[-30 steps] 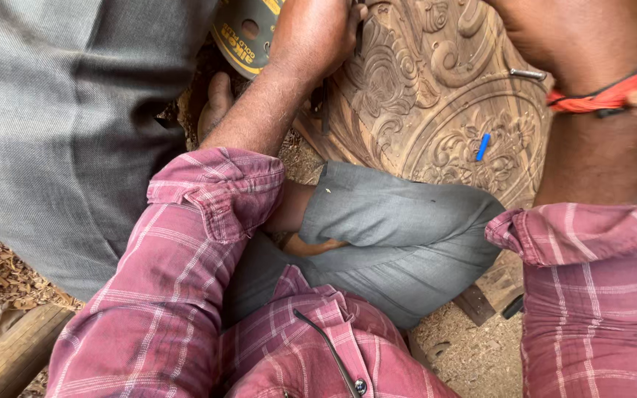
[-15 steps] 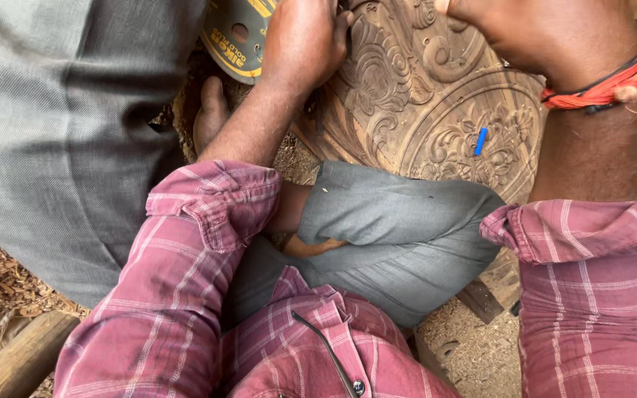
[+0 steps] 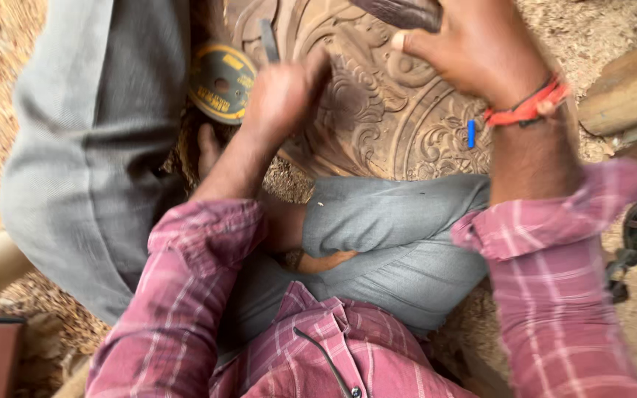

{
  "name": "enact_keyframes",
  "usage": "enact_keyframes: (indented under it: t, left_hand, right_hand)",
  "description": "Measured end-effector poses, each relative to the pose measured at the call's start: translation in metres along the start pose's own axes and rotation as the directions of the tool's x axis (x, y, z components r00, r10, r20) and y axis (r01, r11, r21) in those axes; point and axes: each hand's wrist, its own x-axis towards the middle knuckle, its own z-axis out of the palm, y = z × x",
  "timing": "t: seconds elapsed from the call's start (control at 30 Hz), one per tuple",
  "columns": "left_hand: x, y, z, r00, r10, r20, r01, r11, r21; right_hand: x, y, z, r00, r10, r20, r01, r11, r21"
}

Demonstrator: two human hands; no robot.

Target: The person carves intricate floral patterns into a large wooden panel using a chisel and a wooden mallet. They sit cross-legged on the floor, striking the chisel to shape the wood and occasionally using a sanding disc to smooth the surface.

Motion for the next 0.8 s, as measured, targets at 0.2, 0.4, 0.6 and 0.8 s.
enact_keyframes:
  t: [0.2,0.4,0.6,0.8]
  left_hand:
    - [-0.045,0.044,-0.023,0.972,-0.027,-0.232,-0.047,0.95,-0.308]
    - [-0.11,0.048,-0.006,0.823,-0.553,0.132,0.367,0.339,-0.867]
    - [-0.138,0.052,0.009,0.695,-0.647,0.314,0.475,0.086,-0.876]
    - [-0.134,0.048,0.014,0.642,-0.682,0.349,0.539,0.079,-0.839]
  right_hand:
    - [-0.103,0.02,0.07,0.886,0.463,0.012,-0.144,0.252,0.957]
    - [-0.154,0.08,0.133,0.577,0.799,0.167,-0.177,-0.077,0.981]
    - [-0.136,0.105,0.15,0.52,0.83,0.203,0.084,-0.286,0.954]
    - [-0.137,0.105,0.164,0.529,0.832,0.165,-0.013,-0.186,0.982]
